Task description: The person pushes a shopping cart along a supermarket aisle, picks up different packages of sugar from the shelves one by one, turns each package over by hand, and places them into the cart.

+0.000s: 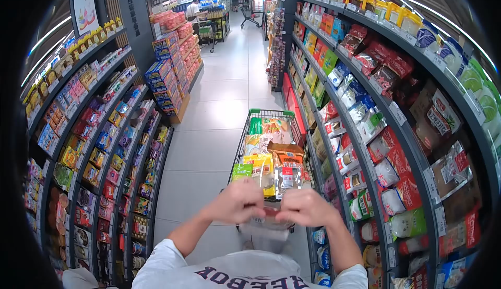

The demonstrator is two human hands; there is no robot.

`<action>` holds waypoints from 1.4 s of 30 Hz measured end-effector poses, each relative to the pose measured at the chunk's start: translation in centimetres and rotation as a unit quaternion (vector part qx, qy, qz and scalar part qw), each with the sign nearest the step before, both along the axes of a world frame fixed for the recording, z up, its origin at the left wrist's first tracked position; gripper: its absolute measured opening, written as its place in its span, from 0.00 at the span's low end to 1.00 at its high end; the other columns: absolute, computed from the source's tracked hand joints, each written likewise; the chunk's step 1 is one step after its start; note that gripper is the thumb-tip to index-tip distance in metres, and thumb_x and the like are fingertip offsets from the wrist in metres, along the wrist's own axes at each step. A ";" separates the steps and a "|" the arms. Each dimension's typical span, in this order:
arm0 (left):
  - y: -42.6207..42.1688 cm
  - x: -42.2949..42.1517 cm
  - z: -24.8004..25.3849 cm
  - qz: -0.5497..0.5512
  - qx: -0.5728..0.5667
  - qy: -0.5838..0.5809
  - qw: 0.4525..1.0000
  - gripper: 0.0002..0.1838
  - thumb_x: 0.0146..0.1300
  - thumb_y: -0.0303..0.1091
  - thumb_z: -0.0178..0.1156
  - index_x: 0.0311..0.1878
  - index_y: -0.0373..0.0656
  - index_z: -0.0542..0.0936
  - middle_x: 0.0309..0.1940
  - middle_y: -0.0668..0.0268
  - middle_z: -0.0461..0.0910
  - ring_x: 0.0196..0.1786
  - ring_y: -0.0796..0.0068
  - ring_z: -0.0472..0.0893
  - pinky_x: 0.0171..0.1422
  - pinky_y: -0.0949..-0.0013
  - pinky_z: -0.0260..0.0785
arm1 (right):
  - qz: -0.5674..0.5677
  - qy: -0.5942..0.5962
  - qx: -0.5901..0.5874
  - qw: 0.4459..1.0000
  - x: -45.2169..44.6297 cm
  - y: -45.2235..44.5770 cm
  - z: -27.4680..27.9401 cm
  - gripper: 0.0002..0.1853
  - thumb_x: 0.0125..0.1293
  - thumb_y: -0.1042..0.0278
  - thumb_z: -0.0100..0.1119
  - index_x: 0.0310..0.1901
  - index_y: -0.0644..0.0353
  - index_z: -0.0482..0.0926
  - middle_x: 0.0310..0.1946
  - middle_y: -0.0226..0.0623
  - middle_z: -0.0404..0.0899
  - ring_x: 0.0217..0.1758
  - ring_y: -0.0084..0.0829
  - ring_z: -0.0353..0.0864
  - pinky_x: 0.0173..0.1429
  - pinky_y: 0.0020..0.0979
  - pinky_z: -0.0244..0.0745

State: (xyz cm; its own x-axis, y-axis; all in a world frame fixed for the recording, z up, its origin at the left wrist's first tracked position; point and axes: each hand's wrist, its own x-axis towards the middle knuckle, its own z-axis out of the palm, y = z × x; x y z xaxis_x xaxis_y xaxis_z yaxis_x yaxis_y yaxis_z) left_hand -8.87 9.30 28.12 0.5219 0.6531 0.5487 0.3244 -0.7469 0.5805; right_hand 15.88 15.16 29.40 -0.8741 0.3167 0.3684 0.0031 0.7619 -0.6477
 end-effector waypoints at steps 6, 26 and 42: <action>6.3 3.2 -4.1 0.249 0.147 0.093 0.953 0.10 0.55 0.36 0.70 0.27 0.44 0.79 0.26 0.64 0.76 0.36 0.61 0.79 0.45 0.58 0.66 | -0.189 -0.001 0.207 0.960 -0.2 6.3 -3.9 0.09 0.61 0.66 0.69 0.30 0.62 0.80 0.27 0.43 0.78 0.33 0.45 0.80 0.38 0.42 0.74; 7.5 3.7 0.4 0.194 -0.077 0.087 0.974 0.11 0.57 0.36 0.71 0.28 0.41 0.79 0.27 0.60 0.80 0.36 0.56 0.81 0.43 0.57 0.70 | -0.087 0.047 0.111 0.989 2.3 9.8 -2.6 0.12 0.59 0.63 0.71 0.29 0.61 0.80 0.25 0.42 0.79 0.30 0.45 0.81 0.36 0.40 0.75; 9.6 4.2 -0.8 0.172 -0.172 0.050 0.969 0.08 0.56 0.34 0.70 0.29 0.39 0.83 0.24 0.58 0.81 0.29 0.57 0.80 0.36 0.60 0.70 | -0.101 0.003 0.065 0.993 3.8 10.4 -3.1 0.11 0.61 0.60 0.70 0.30 0.60 0.84 0.24 0.42 0.80 0.30 0.45 0.83 0.35 0.42 0.76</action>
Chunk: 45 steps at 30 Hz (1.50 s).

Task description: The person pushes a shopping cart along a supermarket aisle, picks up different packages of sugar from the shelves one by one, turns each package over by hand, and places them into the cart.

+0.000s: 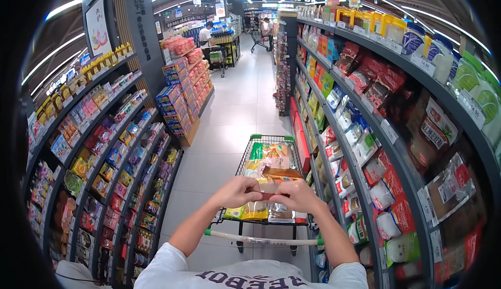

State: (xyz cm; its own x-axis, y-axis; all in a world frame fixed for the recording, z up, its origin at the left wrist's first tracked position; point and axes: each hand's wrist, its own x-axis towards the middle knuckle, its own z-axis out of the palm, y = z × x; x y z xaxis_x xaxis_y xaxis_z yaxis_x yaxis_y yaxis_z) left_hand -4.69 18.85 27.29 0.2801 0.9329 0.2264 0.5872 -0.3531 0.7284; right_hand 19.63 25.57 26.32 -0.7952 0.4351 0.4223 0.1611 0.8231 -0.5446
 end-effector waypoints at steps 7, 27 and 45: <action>4.6 1.9 -5.2 0.168 0.211 0.123 0.955 0.12 0.58 0.39 0.69 0.28 0.41 0.81 0.28 0.59 0.83 0.38 0.54 0.80 0.44 0.53 0.66 | -0.177 0.024 0.181 0.967 -2.2 4.5 -4.4 0.12 0.63 0.58 0.68 0.31 0.59 0.82 0.26 0.43 0.80 0.31 0.46 0.82 0.36 0.43 0.77; 5.0 1.9 -5.8 0.148 0.193 0.121 0.962 0.13 0.61 0.38 0.67 0.29 0.38 0.80 0.26 0.58 0.82 0.32 0.57 0.80 0.40 0.56 0.69 | -0.158 0.052 0.122 0.979 -1.8 4.2 -5.6 0.11 0.63 0.62 0.68 0.31 0.62 0.82 0.28 0.44 0.80 0.32 0.47 0.82 0.36 0.42 0.75; 0.7 1.8 -2.5 0.079 -0.035 0.024 0.996 0.12 0.60 0.38 0.69 0.30 0.39 0.81 0.26 0.56 0.82 0.33 0.54 0.82 0.39 0.56 0.71 | -0.047 -0.007 -0.080 0.996 0.5 2.2 -3.1 0.10 0.62 0.62 0.69 0.34 0.61 0.85 0.25 0.46 0.80 0.30 0.47 0.82 0.35 0.42 0.74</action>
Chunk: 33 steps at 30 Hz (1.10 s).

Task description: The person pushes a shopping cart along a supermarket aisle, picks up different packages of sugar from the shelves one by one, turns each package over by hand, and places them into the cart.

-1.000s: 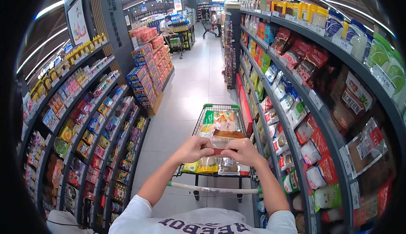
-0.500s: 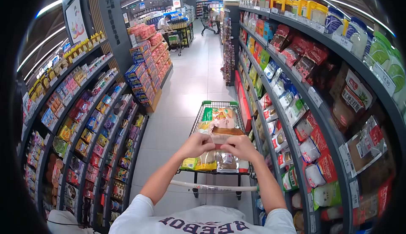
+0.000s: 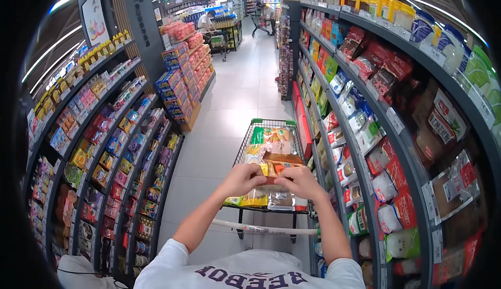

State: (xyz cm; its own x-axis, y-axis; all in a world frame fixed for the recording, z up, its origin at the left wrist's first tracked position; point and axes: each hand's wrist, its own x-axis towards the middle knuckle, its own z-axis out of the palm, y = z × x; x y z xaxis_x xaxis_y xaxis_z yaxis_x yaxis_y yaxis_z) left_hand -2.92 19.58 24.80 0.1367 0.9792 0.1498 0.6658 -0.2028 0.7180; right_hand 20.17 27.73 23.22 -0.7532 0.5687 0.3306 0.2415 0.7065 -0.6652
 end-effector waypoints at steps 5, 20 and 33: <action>0.8 1.1 -2.7 0.079 0.062 0.069 0.993 0.12 0.60 0.38 0.68 0.31 0.38 0.81 0.27 0.55 0.83 0.34 0.51 0.83 0.37 0.56 0.72 | -0.048 -0.011 0.103 0.993 -0.9 1.5 -2.3 0.13 0.63 0.61 0.68 0.30 0.63 0.80 0.26 0.45 0.80 0.31 0.49 0.82 0.34 0.43 0.74; 0.4 1.2 -3.2 0.067 0.084 -0.039 0.993 0.11 0.61 0.37 0.68 0.33 0.37 0.82 0.25 0.55 0.82 0.28 0.59 0.81 0.34 0.60 0.71 | -0.092 0.052 0.140 0.985 -0.6 -1.3 -1.4 0.09 0.62 0.69 0.69 0.31 0.66 0.82 0.25 0.44 0.78 0.27 0.42 0.79 0.32 0.36 0.72; -4.0 1.7 1.9 0.010 0.091 -0.271 0.958 0.13 0.60 0.25 0.71 0.48 0.38 0.82 0.31 0.69 0.82 0.32 0.82 0.79 0.40 0.74 0.75 | -0.057 0.256 -0.179 0.948 2.0 -5.2 -1.9 0.06 0.61 0.80 0.70 0.38 0.64 0.82 0.31 0.28 0.83 0.34 0.14 0.78 0.38 0.21 0.73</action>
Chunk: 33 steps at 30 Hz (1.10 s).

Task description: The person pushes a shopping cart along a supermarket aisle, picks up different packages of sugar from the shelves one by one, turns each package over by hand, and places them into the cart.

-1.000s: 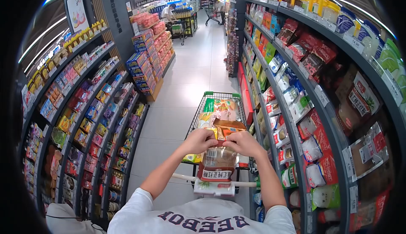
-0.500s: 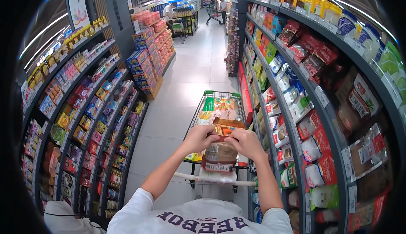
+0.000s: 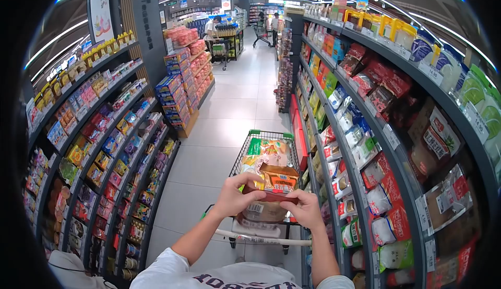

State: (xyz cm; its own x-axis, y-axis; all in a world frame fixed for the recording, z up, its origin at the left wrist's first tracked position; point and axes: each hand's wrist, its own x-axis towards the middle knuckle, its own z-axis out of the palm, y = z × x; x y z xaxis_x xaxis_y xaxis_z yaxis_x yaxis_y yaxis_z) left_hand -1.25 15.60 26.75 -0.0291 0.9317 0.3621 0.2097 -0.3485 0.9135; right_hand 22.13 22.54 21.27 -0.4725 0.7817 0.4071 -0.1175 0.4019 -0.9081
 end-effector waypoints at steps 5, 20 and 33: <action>-0.2 -0.6 -1.8 -0.114 -0.071 -0.209 0.969 0.27 0.60 0.26 0.69 0.63 0.36 0.74 0.45 0.64 0.83 0.48 0.81 0.81 0.56 0.72 0.75 | -0.094 0.116 0.016 0.989 -0.3 -1.0 1.5 0.05 0.62 0.82 0.69 0.37 0.65 0.81 0.32 0.30 0.84 0.35 0.18 0.81 0.41 0.22 0.76; -0.7 2.5 -5.8 0.022 -0.059 -0.263 0.963 0.10 0.69 0.29 0.66 0.49 0.35 0.85 0.39 0.66 0.87 0.38 0.85 0.81 0.45 0.77 0.75 | -0.019 0.101 -0.139 0.985 -1.8 -2.8 -1.0 0.18 0.70 0.65 0.67 0.57 0.67 0.79 0.50 0.35 0.84 0.52 0.25 0.82 0.59 0.29 0.76; -0.7 2.0 -4.7 0.040 -0.067 -0.277 0.958 0.05 0.67 0.22 0.65 0.37 0.37 0.78 0.33 0.67 0.84 0.37 0.86 0.81 0.42 0.80 0.74 | -0.094 0.124 -0.124 0.980 -2.3 -2.9 -2.0 0.17 0.71 0.63 0.66 0.53 0.68 0.81 0.47 0.35 0.86 0.49 0.24 0.83 0.56 0.28 0.76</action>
